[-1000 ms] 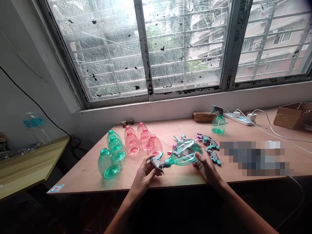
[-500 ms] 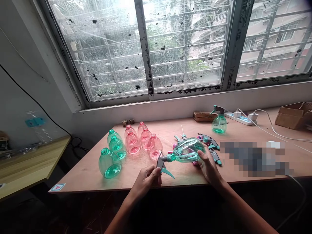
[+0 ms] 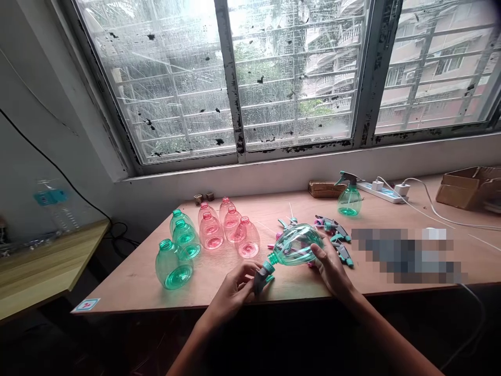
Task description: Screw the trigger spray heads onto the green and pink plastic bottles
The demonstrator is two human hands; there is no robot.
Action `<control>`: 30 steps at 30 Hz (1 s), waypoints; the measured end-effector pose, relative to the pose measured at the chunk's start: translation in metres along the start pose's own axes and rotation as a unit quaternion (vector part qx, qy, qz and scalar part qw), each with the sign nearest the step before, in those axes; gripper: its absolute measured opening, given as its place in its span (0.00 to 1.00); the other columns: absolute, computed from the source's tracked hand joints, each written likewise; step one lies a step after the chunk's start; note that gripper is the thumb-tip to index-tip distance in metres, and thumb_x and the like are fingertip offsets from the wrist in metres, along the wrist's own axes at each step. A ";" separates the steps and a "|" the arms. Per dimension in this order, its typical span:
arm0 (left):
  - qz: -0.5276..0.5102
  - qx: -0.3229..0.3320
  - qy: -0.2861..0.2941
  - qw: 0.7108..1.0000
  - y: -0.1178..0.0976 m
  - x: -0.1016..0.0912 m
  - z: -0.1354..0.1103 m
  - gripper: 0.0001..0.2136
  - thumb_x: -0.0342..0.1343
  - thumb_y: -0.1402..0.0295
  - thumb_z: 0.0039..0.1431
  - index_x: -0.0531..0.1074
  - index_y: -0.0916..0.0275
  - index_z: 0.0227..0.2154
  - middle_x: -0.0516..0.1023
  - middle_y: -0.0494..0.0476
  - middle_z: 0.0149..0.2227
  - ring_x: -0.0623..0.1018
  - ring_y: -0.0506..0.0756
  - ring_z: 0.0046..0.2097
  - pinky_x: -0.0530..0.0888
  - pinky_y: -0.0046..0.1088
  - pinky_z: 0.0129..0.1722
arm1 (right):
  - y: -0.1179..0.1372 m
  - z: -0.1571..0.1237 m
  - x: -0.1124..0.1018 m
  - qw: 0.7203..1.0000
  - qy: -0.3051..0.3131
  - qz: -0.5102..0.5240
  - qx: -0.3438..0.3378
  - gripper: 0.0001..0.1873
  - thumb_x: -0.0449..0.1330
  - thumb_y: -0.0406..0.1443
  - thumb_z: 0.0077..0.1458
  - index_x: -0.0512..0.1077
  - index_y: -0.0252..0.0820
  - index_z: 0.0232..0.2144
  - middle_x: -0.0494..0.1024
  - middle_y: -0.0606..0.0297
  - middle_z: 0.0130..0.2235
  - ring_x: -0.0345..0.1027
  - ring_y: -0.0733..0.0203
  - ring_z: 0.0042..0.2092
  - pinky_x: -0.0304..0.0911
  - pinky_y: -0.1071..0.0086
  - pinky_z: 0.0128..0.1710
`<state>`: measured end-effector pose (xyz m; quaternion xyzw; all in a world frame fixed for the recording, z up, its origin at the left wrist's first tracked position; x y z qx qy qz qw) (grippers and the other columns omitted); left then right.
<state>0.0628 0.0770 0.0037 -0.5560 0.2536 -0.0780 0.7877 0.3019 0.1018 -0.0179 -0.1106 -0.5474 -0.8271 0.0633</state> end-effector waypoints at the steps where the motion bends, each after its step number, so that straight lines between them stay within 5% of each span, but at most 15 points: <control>1: -0.010 -0.008 0.000 1.000 0.004 0.001 0.000 0.13 0.56 0.60 0.65 0.70 0.59 0.48 0.75 0.61 0.49 0.78 0.58 0.45 0.75 0.35 0.45 | 0.000 0.000 0.001 1.000 0.005 0.011 0.002 0.30 0.60 0.51 0.60 0.60 0.51 0.59 0.71 0.55 0.58 0.68 0.46 0.57 0.64 0.52 0.56; 6: -0.010 0.042 -0.027 0.999 0.007 0.000 -0.002 0.24 0.51 0.67 0.68 0.53 0.50 0.64 0.69 0.63 0.58 0.78 0.57 0.46 0.76 0.40 0.48 | -0.001 -0.001 0.005 0.999 0.019 0.029 0.021 0.29 0.63 0.50 0.59 0.62 0.52 0.59 0.71 0.56 0.58 0.67 0.46 0.59 0.61 0.51 0.59; 11: 0.053 0.085 -0.033 0.994 -0.004 0.001 -0.012 0.24 0.48 0.74 0.66 0.57 0.51 0.63 0.71 0.61 0.57 0.75 0.60 0.53 0.75 0.44 0.53 | -0.002 0.000 0.004 0.999 0.015 0.026 0.023 0.31 0.63 0.50 0.58 0.62 0.51 0.60 0.68 0.55 0.62 0.64 0.47 0.61 0.65 0.55 0.57; 19: 0.142 0.045 -0.013 0.989 -0.006 0.011 -0.012 0.37 0.65 0.62 0.58 0.53 0.53 0.66 0.72 0.64 0.58 0.76 0.64 0.56 0.70 0.46 0.58 | -0.004 0.001 0.005 0.999 0.028 0.018 0.024 0.33 0.62 0.51 0.58 0.59 0.51 0.61 0.68 0.54 0.62 0.60 0.45 0.64 0.60 0.53 0.60; 26: 0.180 0.037 -0.078 0.980 -0.003 0.008 -0.009 0.23 0.65 0.60 0.56 0.71 0.58 0.54 0.80 0.60 0.47 0.79 0.60 0.47 0.75 0.37 0.51 | -0.001 -0.007 0.017 0.997 0.081 0.014 0.005 0.35 0.64 0.54 0.55 0.62 0.51 0.60 0.69 0.53 0.61 0.62 0.42 0.62 0.58 0.50 0.61; 30: 0.091 -0.016 -0.080 0.993 -0.011 0.014 -0.014 0.17 0.62 0.57 0.59 0.74 0.61 0.47 0.81 0.61 0.44 0.81 0.59 0.43 0.77 0.34 0.45 | 0.023 -0.014 0.030 0.996 0.085 0.000 -0.029 0.36 0.67 0.56 0.50 0.65 0.49 0.56 0.70 0.51 0.59 0.63 0.40 0.61 0.63 0.50 0.57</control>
Point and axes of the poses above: each hand's wrist, its own z-axis towards the middle knuckle, its own x-axis out of the palm, y = z × x, the point moved 9 cm from there along z, towards the middle knuckle
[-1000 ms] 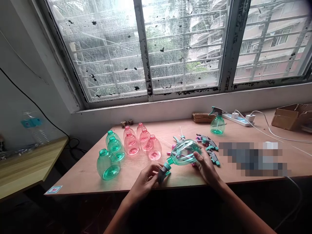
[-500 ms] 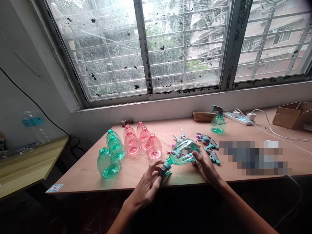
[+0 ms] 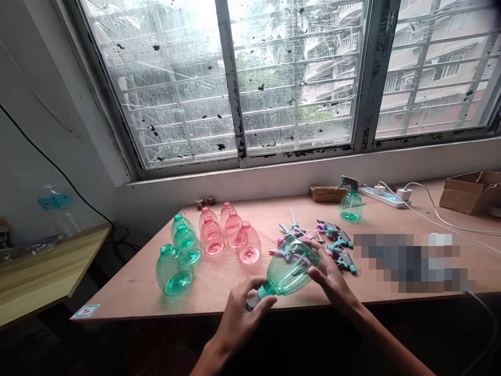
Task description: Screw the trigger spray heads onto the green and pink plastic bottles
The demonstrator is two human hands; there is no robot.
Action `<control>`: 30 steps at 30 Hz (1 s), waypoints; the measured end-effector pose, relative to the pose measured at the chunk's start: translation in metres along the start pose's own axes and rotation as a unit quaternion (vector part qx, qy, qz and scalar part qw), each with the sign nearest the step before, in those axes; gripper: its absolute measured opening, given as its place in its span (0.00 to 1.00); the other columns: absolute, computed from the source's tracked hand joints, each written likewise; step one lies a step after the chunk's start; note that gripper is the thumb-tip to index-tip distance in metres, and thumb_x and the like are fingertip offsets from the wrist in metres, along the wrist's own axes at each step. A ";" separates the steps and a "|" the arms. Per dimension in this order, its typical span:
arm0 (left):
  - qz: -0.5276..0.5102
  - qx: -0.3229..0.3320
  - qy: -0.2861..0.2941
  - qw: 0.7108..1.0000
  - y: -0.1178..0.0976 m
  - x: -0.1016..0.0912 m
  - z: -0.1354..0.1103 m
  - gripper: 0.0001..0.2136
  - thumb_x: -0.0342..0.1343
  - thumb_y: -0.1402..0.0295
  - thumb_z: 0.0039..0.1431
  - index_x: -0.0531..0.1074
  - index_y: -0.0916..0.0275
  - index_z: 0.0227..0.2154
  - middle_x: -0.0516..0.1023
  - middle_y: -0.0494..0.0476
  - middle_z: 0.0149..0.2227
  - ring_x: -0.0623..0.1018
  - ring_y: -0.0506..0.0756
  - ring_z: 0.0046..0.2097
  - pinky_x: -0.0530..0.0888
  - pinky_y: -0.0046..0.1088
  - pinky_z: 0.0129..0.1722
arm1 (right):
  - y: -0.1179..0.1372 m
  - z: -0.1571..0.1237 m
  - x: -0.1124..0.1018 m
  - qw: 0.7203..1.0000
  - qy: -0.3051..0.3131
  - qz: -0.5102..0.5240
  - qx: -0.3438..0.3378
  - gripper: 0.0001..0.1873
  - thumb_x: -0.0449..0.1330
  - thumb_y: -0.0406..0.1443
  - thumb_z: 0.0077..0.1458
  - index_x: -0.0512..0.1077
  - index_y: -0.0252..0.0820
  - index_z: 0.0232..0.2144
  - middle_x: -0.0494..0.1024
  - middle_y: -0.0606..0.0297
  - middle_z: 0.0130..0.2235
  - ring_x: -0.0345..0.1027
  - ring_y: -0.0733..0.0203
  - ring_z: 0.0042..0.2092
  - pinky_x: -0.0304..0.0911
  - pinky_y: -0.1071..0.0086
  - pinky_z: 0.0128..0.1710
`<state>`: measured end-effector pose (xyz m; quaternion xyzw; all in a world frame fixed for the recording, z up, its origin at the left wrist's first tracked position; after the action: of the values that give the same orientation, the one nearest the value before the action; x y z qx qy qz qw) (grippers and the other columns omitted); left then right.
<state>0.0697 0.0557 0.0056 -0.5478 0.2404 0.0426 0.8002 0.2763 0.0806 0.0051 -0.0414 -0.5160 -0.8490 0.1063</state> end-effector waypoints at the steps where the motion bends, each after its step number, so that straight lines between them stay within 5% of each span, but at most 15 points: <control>1: -0.034 -0.020 0.001 0.999 -0.003 0.002 -0.002 0.17 0.60 0.57 0.61 0.73 0.61 0.48 0.81 0.60 0.42 0.81 0.59 0.42 0.77 0.33 0.43 | 0.010 0.000 0.007 1.000 0.006 -0.006 -0.010 0.36 0.68 0.55 0.49 0.65 0.49 0.56 0.69 0.51 0.59 0.64 0.40 0.60 0.65 0.50 0.56; 6: -0.124 -0.065 0.021 0.990 -0.015 0.010 -0.009 0.31 0.63 0.58 0.59 0.61 0.59 0.62 0.81 0.58 0.40 0.80 0.60 0.45 0.78 0.32 0.41 | 0.047 0.012 0.045 0.998 0.038 -0.039 -0.024 0.31 0.68 0.49 0.53 0.65 0.51 0.56 0.69 0.54 0.60 0.70 0.45 0.54 0.67 0.50 0.54; 9: -0.185 -0.078 0.041 0.979 -0.011 0.013 -0.009 0.31 0.63 0.58 0.60 0.60 0.58 0.63 0.80 0.58 0.40 0.79 0.55 0.37 0.78 0.29 0.34 | 0.051 0.022 0.058 0.997 0.058 -0.055 -0.018 0.32 0.66 0.51 0.55 0.65 0.51 0.59 0.68 0.53 0.61 0.68 0.42 0.56 0.65 0.47 0.55; 13: -0.277 -0.064 -0.025 0.958 -0.004 -0.001 -0.002 0.27 0.62 0.54 0.60 0.69 0.63 0.56 0.79 0.57 0.34 0.77 0.53 0.31 0.77 0.28 0.30 | 0.047 0.014 0.043 0.996 -0.021 -0.060 -0.058 0.40 0.59 0.60 0.55 0.60 0.54 0.65 0.60 0.56 0.67 0.57 0.39 0.64 0.60 0.47 0.59; 15: -0.319 -0.051 -0.081 0.943 -0.003 -0.010 -0.002 0.23 0.59 0.51 0.61 0.74 0.66 0.48 0.79 0.57 0.33 0.78 0.54 0.32 0.78 0.30 0.32 | 0.033 -0.004 0.037 0.996 -0.062 -0.041 -0.056 0.41 0.56 0.62 0.55 0.61 0.54 0.64 0.64 0.54 0.64 0.60 0.40 0.62 0.62 0.50 0.58; 18: -0.362 -0.029 -0.142 0.921 -0.005 -0.013 -0.006 0.20 0.57 0.51 0.62 0.74 0.66 0.43 0.80 0.59 0.36 0.80 0.58 0.38 0.79 0.34 0.38 | -0.007 -0.033 0.061 0.999 -0.007 0.021 0.037 0.37 0.61 0.61 0.53 0.69 0.48 0.58 0.76 0.55 0.45 0.73 0.52 0.38 0.71 0.60 0.39; 21: -0.364 -0.006 -0.166 0.916 -0.011 -0.008 -0.010 0.22 0.61 0.54 0.61 0.68 0.61 0.52 0.82 0.58 0.38 0.82 0.59 0.41 0.79 0.35 0.42 | -0.045 -0.058 0.107 0.969 0.088 0.140 0.182 0.33 0.65 0.56 0.53 0.71 0.42 0.52 0.66 0.72 0.24 0.56 0.68 0.19 0.59 0.72 0.19; 26: -0.325 0.015 -0.165 0.931 -0.022 -0.012 -0.010 0.44 0.66 0.62 0.57 0.42 0.51 0.67 0.84 0.57 0.40 0.84 0.60 0.40 0.80 0.36 0.40 | -0.060 -0.061 0.118 0.914 -0.005 0.310 0.262 0.19 0.73 0.46 0.49 0.75 0.42 0.39 0.60 0.75 0.23 0.48 0.71 0.22 0.50 0.77 0.19; 30: -0.301 -0.001 -0.153 0.941 -0.017 -0.019 -0.005 0.41 0.65 0.62 0.59 0.44 0.56 0.66 0.85 0.61 0.41 0.85 0.61 0.41 0.79 0.39 0.44 | -0.053 -0.054 0.107 0.914 -0.012 0.320 0.249 0.15 0.71 0.45 0.52 0.77 0.44 0.38 0.73 0.67 0.30 0.61 0.66 0.29 0.60 0.74 0.25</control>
<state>0.0571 0.0477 0.0270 -0.5825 -0.0612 -0.1165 0.8021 0.1622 0.0410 -0.0465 -0.1863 -0.6711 -0.6130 0.3729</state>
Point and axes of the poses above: each hand's wrist, its own z-axis towards the middle knuckle, its own x-axis out of the palm, y = z × x, the point moved 9 cm from there along z, towards the middle knuckle
